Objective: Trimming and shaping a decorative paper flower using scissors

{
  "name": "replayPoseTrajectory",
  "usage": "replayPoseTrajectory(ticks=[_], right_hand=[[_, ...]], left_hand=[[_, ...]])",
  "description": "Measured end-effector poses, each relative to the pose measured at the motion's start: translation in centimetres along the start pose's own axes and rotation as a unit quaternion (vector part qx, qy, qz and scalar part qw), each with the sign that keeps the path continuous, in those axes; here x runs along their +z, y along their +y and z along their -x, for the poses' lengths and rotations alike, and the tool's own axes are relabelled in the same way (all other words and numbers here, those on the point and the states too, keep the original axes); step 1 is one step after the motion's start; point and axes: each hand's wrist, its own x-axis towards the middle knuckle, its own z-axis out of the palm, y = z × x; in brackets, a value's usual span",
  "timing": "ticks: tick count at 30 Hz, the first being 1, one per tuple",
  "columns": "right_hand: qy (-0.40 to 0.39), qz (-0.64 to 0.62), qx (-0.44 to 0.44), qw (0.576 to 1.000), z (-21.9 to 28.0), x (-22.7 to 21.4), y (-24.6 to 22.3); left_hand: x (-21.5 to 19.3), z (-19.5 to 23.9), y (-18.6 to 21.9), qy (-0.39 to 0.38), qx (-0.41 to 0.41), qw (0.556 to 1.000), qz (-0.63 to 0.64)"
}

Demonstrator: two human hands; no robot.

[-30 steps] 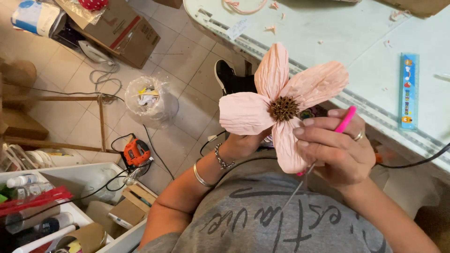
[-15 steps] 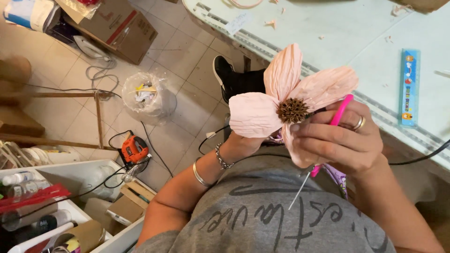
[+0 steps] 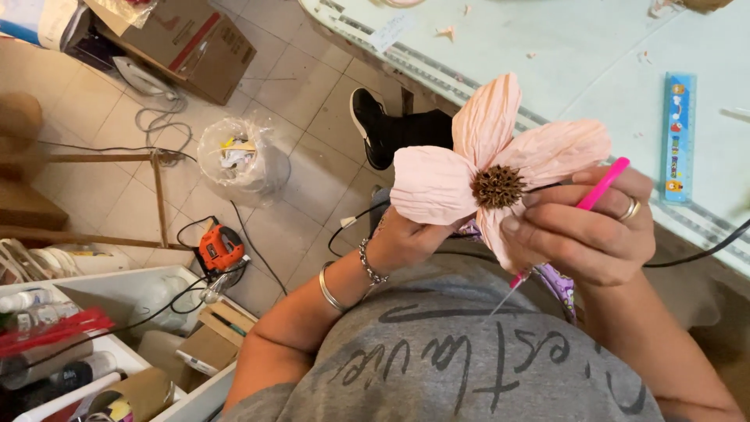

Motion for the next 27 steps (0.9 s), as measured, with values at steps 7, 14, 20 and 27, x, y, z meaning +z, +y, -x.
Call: replayPoseTrajectory(ticks=[7, 14, 20, 27], right_hand=[[0.043, -0.012, 0.000, 0.999, 0.0, 0.1, -0.2], [0.066, -0.032, 0.142, 0.987, -0.5, 0.4, -1.8], [0.001, -0.123, 0.237, 0.964, 1.9, -1.4, -1.4], [0.029, -0.137, 0.441, 0.886, 2.1, -2.4, -3.9]], left_hand=[[0.3, 0.3, -0.2, 0.026, 0.143, 0.977, -0.157], [1.6, 0.7, -1.3, 0.061, 0.151, 0.964, -0.209], [6.1, 4.4, -8.1, 0.130, -0.062, 0.746, 0.651], [5.6, 5.1, -8.5, 0.169, -0.027, 0.797, 0.579]])
